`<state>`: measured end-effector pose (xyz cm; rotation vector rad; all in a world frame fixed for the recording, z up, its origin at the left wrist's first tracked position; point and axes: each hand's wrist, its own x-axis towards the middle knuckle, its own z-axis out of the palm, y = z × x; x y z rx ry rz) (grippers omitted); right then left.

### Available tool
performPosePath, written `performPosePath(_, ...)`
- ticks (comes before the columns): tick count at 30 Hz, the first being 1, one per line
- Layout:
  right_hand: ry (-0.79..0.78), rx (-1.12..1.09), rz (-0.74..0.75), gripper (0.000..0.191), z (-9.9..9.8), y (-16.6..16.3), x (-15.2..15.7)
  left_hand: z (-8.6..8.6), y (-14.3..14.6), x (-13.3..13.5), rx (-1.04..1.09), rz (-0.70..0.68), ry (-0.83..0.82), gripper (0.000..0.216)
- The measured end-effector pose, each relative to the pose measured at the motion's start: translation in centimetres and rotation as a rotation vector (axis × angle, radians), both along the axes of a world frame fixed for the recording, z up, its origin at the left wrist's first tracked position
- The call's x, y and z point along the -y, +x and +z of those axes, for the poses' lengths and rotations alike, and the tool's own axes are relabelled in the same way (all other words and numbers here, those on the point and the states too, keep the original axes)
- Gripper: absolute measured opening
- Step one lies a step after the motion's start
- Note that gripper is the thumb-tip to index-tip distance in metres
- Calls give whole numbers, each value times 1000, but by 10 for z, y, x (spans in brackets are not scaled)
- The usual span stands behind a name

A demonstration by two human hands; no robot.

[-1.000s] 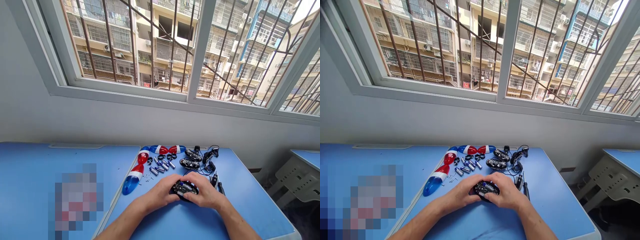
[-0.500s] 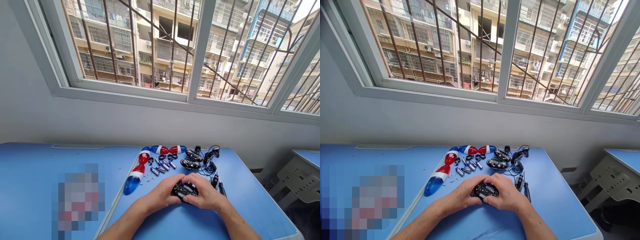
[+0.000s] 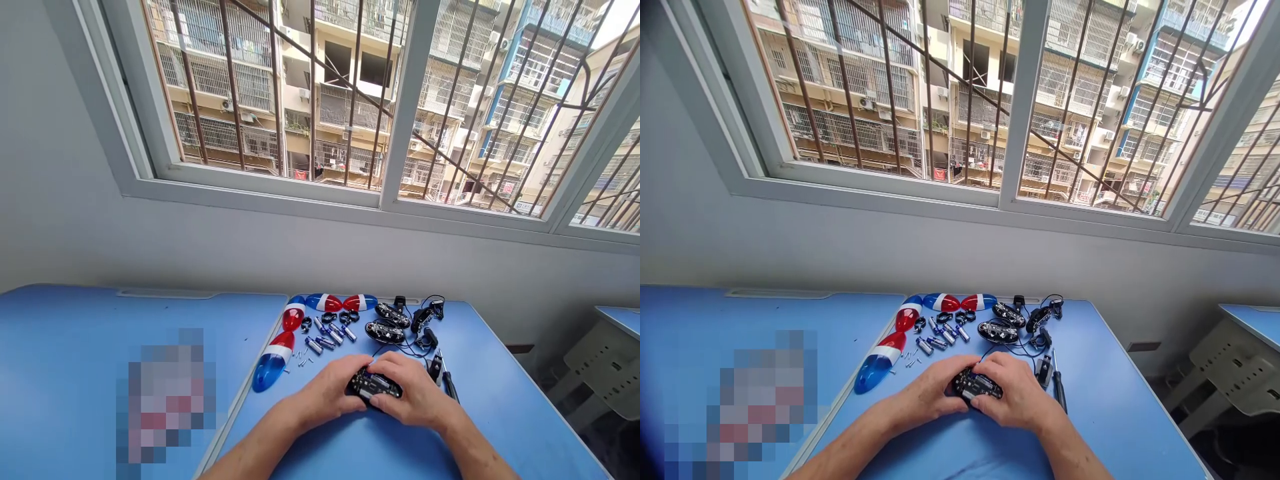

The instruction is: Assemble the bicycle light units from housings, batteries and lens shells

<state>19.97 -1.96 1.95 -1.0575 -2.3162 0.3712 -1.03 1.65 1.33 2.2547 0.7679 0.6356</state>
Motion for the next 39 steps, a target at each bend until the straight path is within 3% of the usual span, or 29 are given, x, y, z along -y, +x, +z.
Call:
performPosePath(25, -47, -10, -56, 34, -7, -9, -2, 3, 3, 6, -13, 6, -64, 38)
performPosePath(39, 37, -168, -19, 39, -14, -9, -4, -9, 5, -1, 10, 41, 88, 32)
